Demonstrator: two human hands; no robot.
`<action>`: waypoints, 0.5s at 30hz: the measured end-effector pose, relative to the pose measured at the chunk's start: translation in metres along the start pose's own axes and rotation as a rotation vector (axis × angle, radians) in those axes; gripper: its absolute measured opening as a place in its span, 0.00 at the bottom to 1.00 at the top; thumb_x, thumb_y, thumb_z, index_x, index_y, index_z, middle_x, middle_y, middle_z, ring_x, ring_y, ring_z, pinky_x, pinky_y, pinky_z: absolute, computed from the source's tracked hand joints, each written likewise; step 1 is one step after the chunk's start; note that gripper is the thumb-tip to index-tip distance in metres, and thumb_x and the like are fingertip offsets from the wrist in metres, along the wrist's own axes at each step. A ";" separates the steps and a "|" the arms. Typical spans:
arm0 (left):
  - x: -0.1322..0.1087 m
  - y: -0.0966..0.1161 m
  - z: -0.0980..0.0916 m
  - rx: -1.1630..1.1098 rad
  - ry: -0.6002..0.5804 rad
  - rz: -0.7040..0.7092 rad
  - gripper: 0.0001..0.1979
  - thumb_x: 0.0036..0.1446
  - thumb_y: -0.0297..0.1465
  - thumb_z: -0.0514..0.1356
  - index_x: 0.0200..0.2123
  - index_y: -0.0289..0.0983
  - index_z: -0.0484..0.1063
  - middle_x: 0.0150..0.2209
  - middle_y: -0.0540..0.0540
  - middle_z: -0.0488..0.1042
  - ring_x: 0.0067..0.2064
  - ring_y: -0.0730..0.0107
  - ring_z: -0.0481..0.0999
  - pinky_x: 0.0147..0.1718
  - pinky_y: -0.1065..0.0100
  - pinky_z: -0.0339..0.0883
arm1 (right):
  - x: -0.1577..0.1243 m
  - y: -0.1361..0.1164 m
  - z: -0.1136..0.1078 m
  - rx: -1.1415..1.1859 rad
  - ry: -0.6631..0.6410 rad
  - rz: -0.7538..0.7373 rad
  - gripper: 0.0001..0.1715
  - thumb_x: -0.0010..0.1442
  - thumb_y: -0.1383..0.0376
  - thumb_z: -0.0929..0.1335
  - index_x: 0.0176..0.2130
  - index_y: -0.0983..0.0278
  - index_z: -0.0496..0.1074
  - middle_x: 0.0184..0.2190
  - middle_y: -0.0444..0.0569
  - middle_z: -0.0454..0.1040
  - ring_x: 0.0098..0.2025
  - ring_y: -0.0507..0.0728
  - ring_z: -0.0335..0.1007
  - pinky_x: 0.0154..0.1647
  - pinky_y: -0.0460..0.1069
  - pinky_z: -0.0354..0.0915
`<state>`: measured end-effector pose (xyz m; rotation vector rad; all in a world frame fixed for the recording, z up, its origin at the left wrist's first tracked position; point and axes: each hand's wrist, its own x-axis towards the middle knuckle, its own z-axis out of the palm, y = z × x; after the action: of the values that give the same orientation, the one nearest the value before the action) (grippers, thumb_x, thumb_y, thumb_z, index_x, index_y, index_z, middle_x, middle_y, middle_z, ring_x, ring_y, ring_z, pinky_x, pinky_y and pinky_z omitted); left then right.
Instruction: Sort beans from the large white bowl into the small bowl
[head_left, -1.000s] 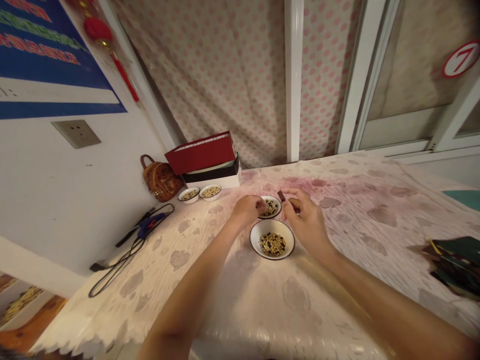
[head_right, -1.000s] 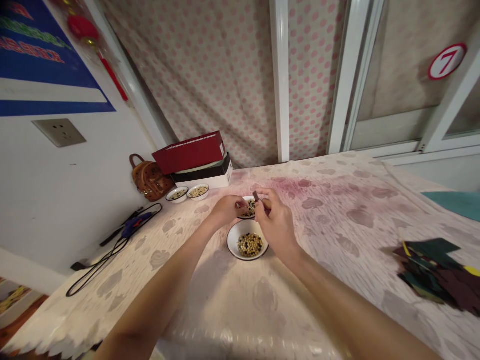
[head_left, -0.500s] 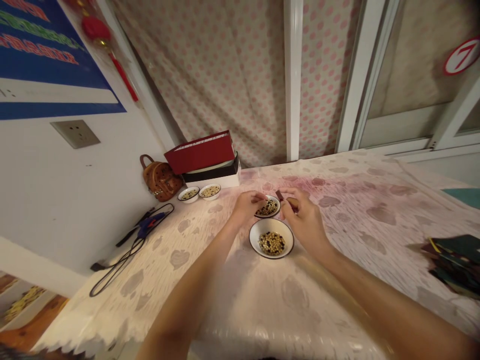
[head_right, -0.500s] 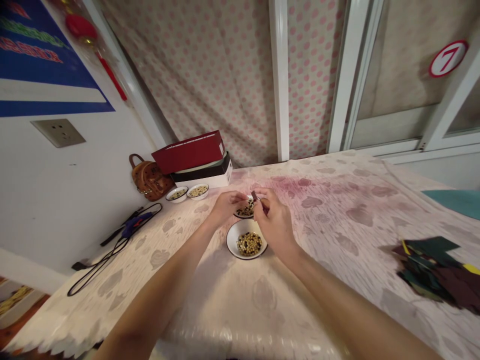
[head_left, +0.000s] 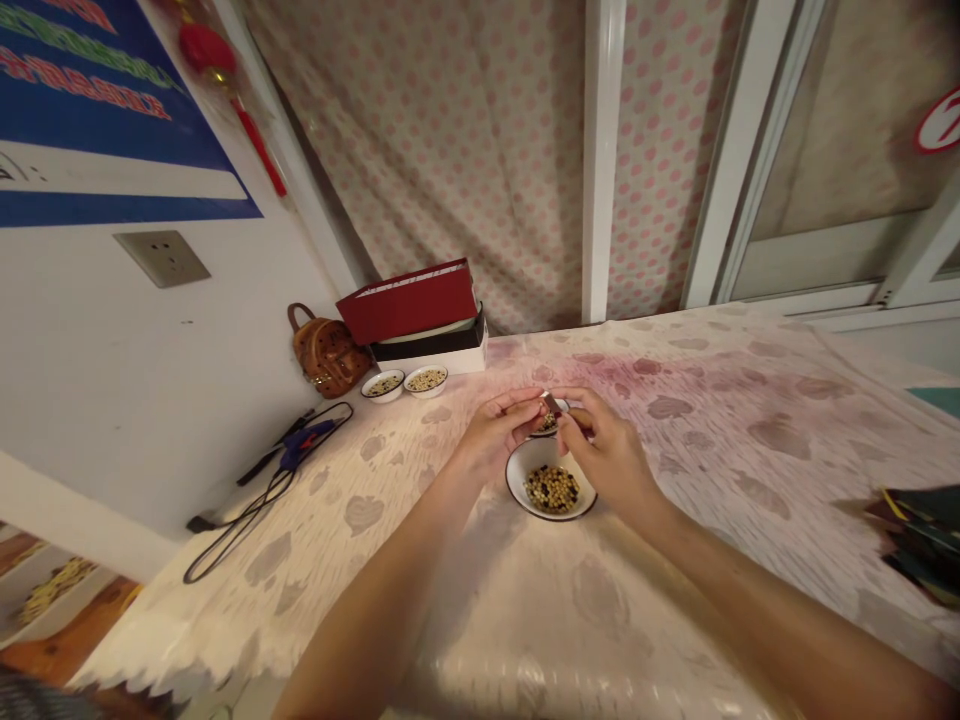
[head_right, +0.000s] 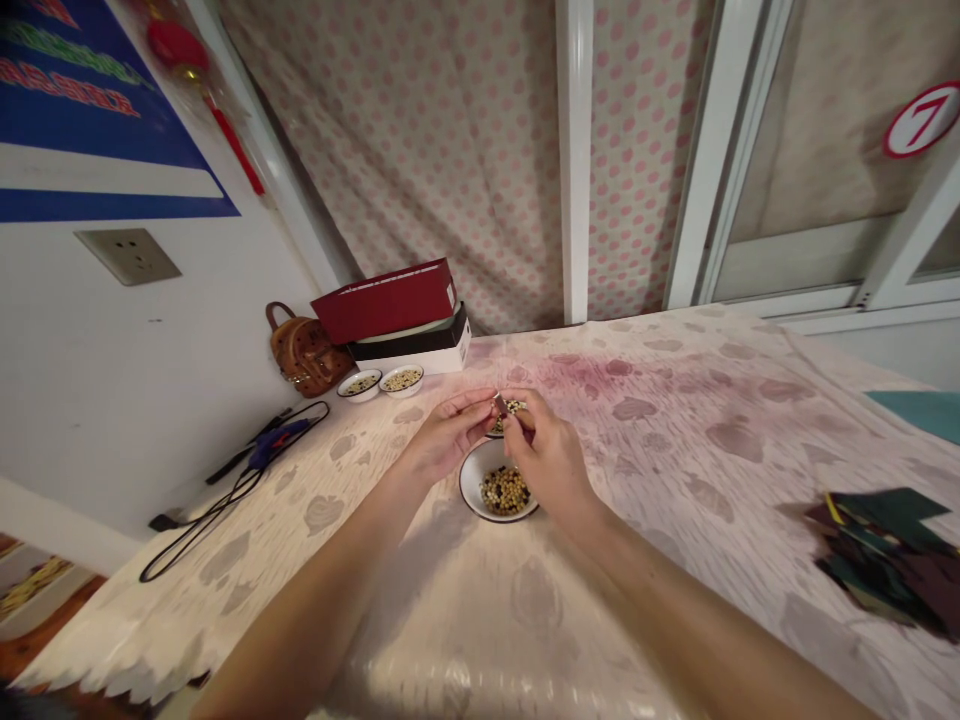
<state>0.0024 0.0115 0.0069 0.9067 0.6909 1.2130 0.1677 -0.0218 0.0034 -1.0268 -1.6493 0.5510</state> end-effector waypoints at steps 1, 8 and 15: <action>0.000 0.000 0.000 0.003 -0.007 0.000 0.14 0.50 0.24 0.74 0.42 0.33 0.82 0.37 0.45 0.83 0.39 0.73 0.81 0.51 0.66 0.71 | 0.000 0.000 0.000 -0.004 -0.007 0.001 0.16 0.64 0.64 0.63 0.50 0.61 0.71 0.20 0.37 0.72 0.23 0.53 0.68 0.29 0.48 0.59; -0.001 0.000 -0.001 0.025 -0.025 0.019 0.18 0.45 0.27 0.77 0.42 0.33 0.82 0.38 0.44 0.83 0.38 0.72 0.81 0.50 0.65 0.70 | 0.000 0.003 0.001 -0.055 -0.013 -0.019 0.16 0.64 0.63 0.62 0.51 0.62 0.70 0.20 0.38 0.73 0.23 0.54 0.69 0.30 0.49 0.60; -0.001 -0.002 -0.002 0.105 -0.044 0.048 0.23 0.43 0.31 0.78 0.44 0.33 0.81 0.38 0.44 0.83 0.38 0.70 0.81 0.48 0.63 0.71 | 0.001 0.005 0.002 -0.070 -0.019 -0.022 0.16 0.65 0.63 0.62 0.51 0.61 0.70 0.21 0.38 0.73 0.24 0.54 0.69 0.31 0.49 0.61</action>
<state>0.0013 0.0108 0.0047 1.0393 0.7059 1.2046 0.1677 -0.0180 -0.0004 -1.0556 -1.7045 0.4929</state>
